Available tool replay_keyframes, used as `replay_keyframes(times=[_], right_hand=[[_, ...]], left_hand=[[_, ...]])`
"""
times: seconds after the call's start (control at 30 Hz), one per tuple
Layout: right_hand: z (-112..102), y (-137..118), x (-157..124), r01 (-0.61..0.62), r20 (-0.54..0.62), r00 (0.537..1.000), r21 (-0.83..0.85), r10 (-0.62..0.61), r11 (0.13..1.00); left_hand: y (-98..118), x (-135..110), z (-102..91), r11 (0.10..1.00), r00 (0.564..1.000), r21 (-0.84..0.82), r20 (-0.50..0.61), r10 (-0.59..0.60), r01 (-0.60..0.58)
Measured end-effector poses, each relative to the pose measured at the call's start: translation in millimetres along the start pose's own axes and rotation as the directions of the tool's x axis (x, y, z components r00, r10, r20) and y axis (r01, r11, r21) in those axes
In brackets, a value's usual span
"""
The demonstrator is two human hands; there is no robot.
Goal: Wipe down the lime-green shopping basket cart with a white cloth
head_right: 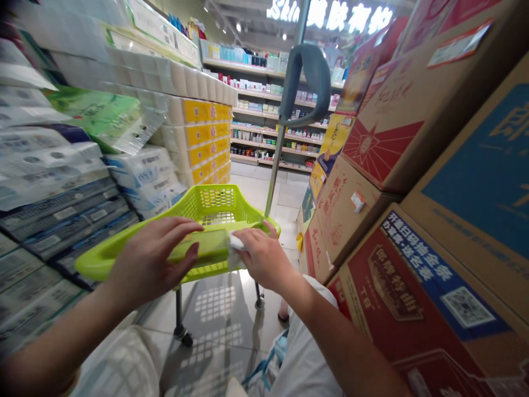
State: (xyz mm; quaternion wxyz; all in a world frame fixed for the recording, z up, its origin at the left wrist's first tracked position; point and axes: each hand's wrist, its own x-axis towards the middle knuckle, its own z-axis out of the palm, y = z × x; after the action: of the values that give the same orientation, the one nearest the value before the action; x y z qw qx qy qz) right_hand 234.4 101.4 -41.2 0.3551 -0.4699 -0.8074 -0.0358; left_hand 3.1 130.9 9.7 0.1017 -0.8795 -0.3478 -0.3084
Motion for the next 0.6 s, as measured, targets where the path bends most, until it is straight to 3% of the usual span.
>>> replay_keyframes(times=[0.17,0.37,0.5,0.6], right_hand=[[-13,8,-10,-0.013,0.017,1.0,-0.007,0.013,1.0],[-12,35,-24,-0.114,-0.096,0.989,0.011,0.115,0.993],[2,15,-26,-0.131,-0.184,0.971,0.132,0.154,0.983],[11,-17,-23,-0.012,-0.173,0.984,0.182,0.044,0.983]], left_hand=[[17,31,24.8,1.0,0.993,-0.018,0.117,0.025,-0.023],[7,32,30.9,0.989,0.925,0.14,0.367,-0.098,0.05],[4,30,28.1,0.988,0.926,0.144,0.363,-0.106,0.057],[3,29,29.9,0.99,0.931,0.136,0.352,-0.092,0.046]])
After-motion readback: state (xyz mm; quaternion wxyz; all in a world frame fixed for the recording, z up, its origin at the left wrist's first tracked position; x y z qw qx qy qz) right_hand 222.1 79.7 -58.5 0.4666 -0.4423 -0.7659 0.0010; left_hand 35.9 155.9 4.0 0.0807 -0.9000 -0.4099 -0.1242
